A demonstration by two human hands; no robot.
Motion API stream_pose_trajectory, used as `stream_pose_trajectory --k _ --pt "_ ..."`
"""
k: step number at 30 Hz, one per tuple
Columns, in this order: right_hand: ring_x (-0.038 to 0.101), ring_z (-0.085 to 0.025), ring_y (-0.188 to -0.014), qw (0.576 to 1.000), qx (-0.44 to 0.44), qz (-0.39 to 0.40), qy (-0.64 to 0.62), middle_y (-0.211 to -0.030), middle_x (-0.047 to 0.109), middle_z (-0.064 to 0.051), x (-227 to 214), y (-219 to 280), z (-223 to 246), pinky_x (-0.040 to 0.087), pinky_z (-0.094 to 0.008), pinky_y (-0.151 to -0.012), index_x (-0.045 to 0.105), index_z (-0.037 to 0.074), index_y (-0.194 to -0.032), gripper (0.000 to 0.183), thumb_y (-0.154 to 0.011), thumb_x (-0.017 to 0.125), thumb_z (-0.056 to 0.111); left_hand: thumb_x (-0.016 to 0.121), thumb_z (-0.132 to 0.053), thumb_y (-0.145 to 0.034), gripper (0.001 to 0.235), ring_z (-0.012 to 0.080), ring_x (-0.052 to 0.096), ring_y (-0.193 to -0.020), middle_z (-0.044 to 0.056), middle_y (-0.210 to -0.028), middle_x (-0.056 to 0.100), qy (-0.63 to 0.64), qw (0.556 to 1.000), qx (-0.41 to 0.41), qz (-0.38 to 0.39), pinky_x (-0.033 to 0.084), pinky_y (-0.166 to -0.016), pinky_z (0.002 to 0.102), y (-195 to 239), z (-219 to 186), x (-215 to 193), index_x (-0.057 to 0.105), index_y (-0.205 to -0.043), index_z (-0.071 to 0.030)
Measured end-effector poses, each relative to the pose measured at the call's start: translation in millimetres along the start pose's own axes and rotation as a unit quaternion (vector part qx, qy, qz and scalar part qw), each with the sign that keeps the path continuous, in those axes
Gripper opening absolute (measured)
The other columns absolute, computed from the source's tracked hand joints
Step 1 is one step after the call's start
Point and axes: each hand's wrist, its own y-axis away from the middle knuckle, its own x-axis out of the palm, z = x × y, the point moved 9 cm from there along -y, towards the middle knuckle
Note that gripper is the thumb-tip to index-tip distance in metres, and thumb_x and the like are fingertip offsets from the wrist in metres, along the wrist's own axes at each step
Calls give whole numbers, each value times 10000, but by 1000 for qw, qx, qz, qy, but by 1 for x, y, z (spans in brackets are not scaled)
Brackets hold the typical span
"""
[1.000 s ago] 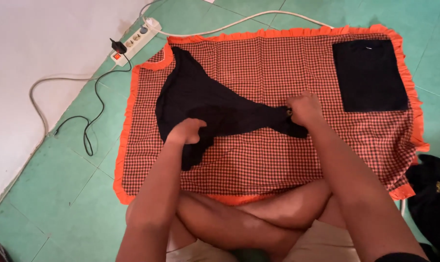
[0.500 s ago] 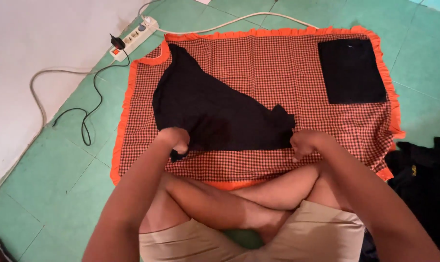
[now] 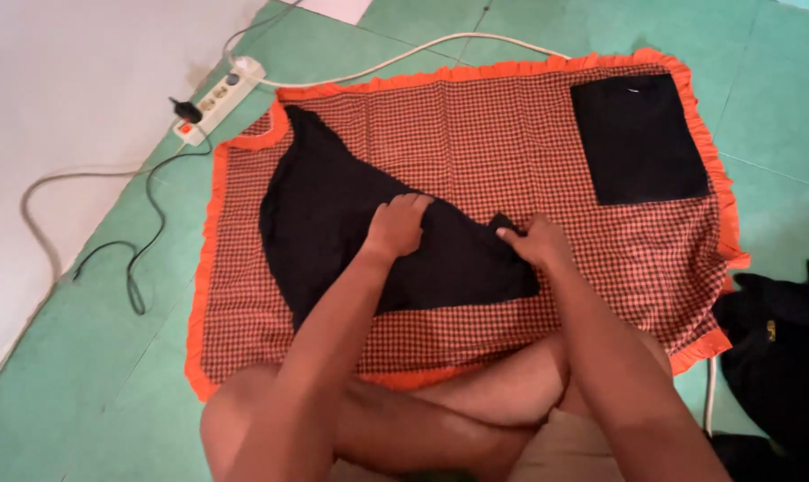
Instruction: The person unfolds a black t-shirt on a checkered mat, smooths it out, and folds it into a compact rectangle. The person then places the folded shirt aside.
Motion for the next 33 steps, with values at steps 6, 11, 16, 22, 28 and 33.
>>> stream_pose_trajectory --k 6,11,16,22,28,33 --pt "682 -343 -860 992 -95 33 -72 -819 694 -144 33 -58 -33 505 -417 -729 718 62 -815 300 -728 779 342 620 -271 -914 700 273 424 -1433 62 -1499 474 -33 999 17 19 397 -1123 533 -55 -18 31 358 -1556 -173" --pt "524 -266 -675 969 -201 -24 -141 -641 480 -69 -12 -54 -16 362 -390 -614 505 96 -684 163 -744 654 120 603 -255 -772 150 217 610 -826 -26 -840 578 -12 986 76 -150 450 -734 410 -52 -14 30 558 -910 -215" --pt "434 -129 -628 896 -291 -24 -334 -662 400 78 -59 -13 5 334 -261 -582 409 136 -629 298 -667 623 -67 683 -361 -629 234 214 612 -604 -37 -582 515 51 961 131 -237 494 -576 373 -17 -18 18 485 -647 -239" --pt "597 -528 -1238 963 -196 166 -83 -905 727 -299 -10 2 -1 503 -570 -999 700 -73 -661 392 -782 874 257 633 -518 -725 334 222 640 -611 -21 -575 541 72 987 99 -100 514 -577 356 -25 -8 41 537 -585 -231" --pt "718 -400 -1005 988 -123 -60 -72 -1038 743 -210 -15 -44 -19 563 -459 -803 721 58 -1119 464 -883 797 451 599 -318 -918 523 303 729 -955 69 -1451 529 72 994 37 -78 612 -760 432 -51 -4 19 494 -1414 -190" --pt "617 -450 -1211 981 -188 43 16 -1224 539 -226 20 -31 15 533 -462 -979 668 275 -1355 720 -715 892 516 589 -248 -947 531 346 714 -992 134 -1441 467 28 999 41 9 614 -797 468 -69 -2 34 477 -1452 -129"
